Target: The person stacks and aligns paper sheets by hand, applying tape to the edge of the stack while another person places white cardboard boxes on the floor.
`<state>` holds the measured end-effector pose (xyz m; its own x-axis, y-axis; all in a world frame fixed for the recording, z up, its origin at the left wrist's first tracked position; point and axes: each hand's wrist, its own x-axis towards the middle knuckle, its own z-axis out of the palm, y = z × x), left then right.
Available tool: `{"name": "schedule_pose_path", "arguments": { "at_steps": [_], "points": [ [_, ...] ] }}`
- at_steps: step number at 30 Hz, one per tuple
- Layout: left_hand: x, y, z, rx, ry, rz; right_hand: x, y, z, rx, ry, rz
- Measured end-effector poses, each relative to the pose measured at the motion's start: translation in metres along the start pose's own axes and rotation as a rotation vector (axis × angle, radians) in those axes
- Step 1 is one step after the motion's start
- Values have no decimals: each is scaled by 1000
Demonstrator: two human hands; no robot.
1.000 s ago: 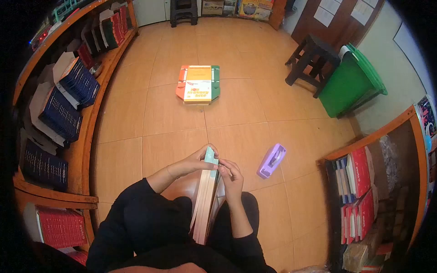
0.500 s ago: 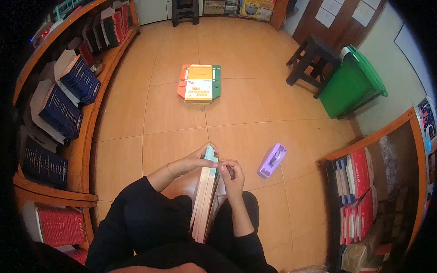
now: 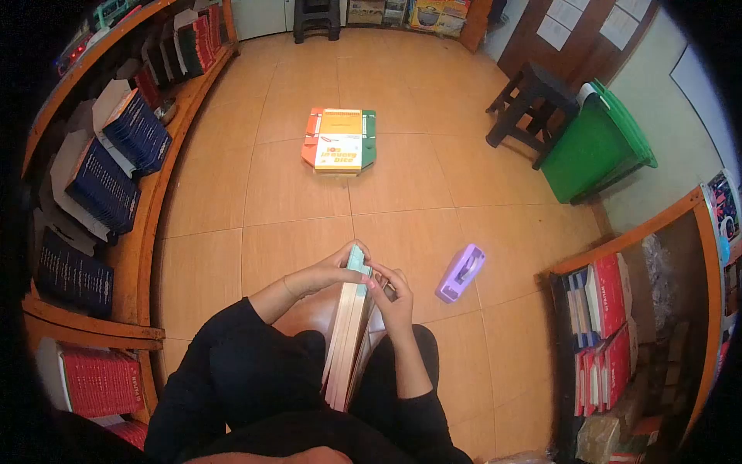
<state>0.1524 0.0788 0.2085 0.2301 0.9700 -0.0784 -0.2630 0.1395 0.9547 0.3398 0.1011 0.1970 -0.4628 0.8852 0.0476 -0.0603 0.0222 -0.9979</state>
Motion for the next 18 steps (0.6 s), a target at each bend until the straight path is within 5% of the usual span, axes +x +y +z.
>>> {"name": "schedule_pose_path", "arguments": {
  "at_steps": [18],
  "points": [
    [1, -3, -2, 28, 14, 5, 3, -1, 1, 149, 10, 3]
  ]
}}
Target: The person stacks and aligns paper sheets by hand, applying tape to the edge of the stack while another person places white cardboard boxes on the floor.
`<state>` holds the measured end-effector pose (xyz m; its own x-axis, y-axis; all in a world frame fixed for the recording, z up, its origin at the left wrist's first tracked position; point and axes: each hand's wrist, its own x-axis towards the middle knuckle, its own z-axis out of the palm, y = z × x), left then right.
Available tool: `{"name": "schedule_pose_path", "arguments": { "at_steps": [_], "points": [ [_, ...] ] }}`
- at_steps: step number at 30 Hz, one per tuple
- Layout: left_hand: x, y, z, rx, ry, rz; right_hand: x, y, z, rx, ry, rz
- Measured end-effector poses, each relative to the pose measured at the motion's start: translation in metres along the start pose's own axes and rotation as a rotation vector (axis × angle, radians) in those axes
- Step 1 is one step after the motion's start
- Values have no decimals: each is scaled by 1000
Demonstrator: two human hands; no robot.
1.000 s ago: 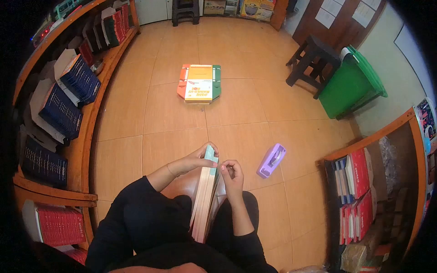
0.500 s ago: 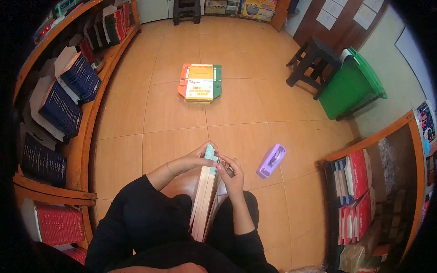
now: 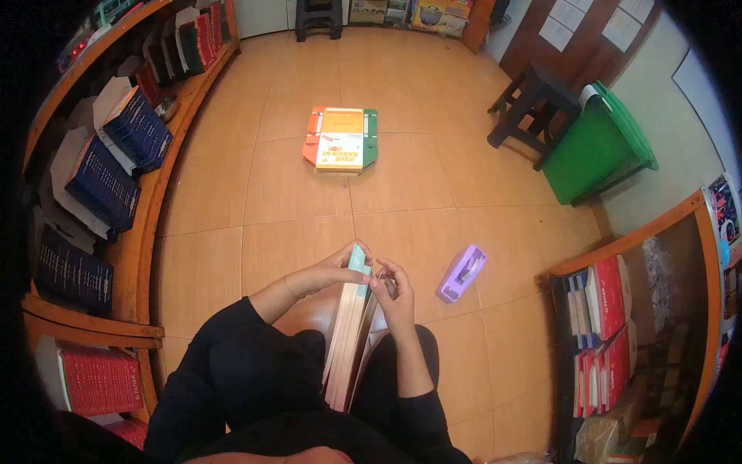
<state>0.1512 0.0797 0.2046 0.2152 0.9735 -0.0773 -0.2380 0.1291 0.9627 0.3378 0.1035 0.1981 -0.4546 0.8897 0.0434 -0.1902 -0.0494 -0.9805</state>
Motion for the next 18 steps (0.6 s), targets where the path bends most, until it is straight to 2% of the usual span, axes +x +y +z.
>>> {"name": "schedule_pose_path", "arguments": {
  "at_steps": [3, 18],
  "points": [
    [1, -2, -1, 0, -10, 5, 5, 6, -5, -88, -70, -73],
    [0, -3, 0, -54, -9, -4, 0, 1, -3, -119, -35, -46]
  ]
}}
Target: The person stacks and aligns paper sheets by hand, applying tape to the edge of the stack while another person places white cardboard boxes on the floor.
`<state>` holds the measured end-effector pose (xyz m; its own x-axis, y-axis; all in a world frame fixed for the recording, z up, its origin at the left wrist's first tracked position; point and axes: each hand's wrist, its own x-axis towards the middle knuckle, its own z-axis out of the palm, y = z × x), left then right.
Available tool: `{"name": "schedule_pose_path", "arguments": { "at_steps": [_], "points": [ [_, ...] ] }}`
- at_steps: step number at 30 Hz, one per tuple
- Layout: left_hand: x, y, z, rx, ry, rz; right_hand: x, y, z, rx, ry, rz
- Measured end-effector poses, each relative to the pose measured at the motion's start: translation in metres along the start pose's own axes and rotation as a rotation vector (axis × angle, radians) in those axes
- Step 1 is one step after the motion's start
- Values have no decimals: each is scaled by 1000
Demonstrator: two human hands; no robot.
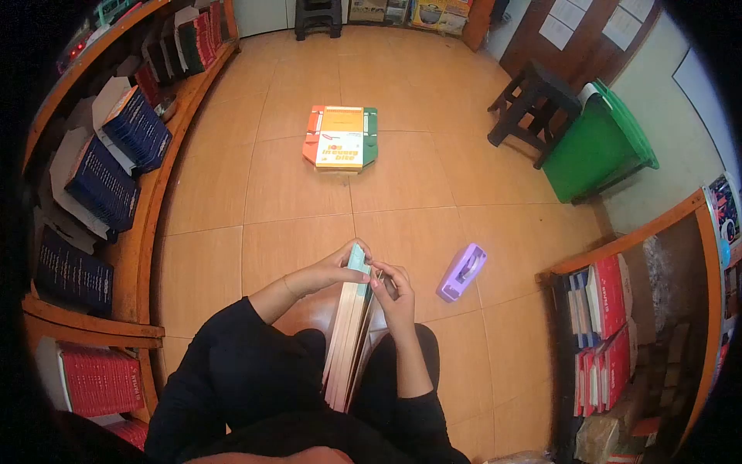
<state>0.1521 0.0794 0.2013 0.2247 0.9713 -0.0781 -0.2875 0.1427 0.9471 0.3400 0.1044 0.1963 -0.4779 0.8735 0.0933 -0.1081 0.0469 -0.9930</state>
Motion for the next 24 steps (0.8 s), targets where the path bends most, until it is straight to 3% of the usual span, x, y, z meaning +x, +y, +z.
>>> {"name": "schedule_pose_path", "arguments": {
  "at_steps": [12, 21, 24],
  "points": [
    [0, -1, -2, 12, 4, 21, -4, 9, -3, 58, 33, 61],
    [1, -7, -5, 32, 35, 22, -7, 20, 0, 120, 145, -18],
    [0, -5, -4, 42, 23, 14, -7, 11, -1, 83, 92, 14]
  ]
}}
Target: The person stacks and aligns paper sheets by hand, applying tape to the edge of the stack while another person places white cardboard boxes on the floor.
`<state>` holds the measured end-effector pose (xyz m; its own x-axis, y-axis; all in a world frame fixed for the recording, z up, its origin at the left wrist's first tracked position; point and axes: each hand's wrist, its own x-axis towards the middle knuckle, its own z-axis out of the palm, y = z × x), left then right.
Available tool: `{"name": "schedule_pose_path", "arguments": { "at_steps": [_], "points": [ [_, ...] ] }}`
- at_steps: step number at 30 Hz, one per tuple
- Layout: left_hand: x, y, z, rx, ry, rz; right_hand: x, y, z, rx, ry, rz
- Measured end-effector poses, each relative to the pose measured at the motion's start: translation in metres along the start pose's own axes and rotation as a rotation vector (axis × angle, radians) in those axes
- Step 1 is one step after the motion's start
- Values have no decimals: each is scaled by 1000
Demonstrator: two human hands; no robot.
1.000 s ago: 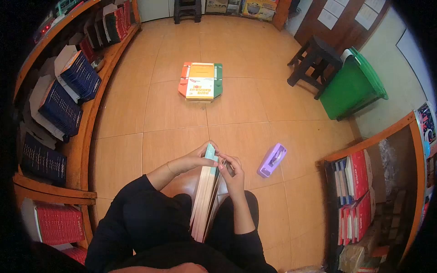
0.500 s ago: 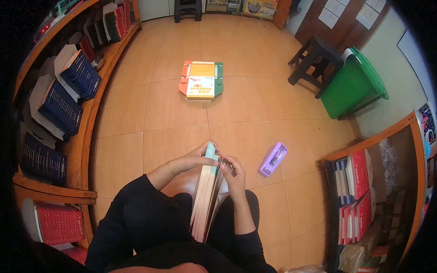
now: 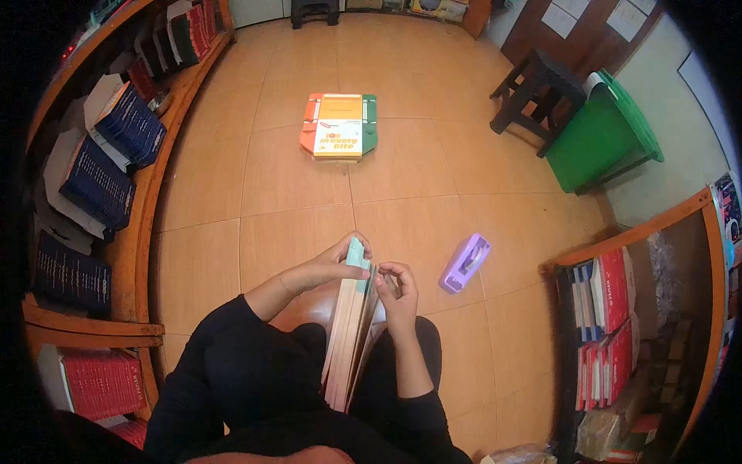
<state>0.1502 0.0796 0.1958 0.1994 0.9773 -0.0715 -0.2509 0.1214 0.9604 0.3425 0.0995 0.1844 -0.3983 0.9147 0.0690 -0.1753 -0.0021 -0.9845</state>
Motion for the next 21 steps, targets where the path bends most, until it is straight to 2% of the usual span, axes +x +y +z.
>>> {"name": "schedule_pose_path", "arguments": {
  "at_steps": [3, 6, 9, 21],
  "points": [
    [0, 2, 0, 13, -4, -12, 3, 6, -1, 11, -78, -57],
    [1, 0, -2, 7, -10, -13, 1, -2, 5, 43, -29, 50],
    [3, 0, -1, 5, -6, -9, 4, -2, 4, -47, -87, -8],
    [6, -5, 1, 67, 55, 14, 3, -7, 3, -2, -81, 19]
  ]
}}
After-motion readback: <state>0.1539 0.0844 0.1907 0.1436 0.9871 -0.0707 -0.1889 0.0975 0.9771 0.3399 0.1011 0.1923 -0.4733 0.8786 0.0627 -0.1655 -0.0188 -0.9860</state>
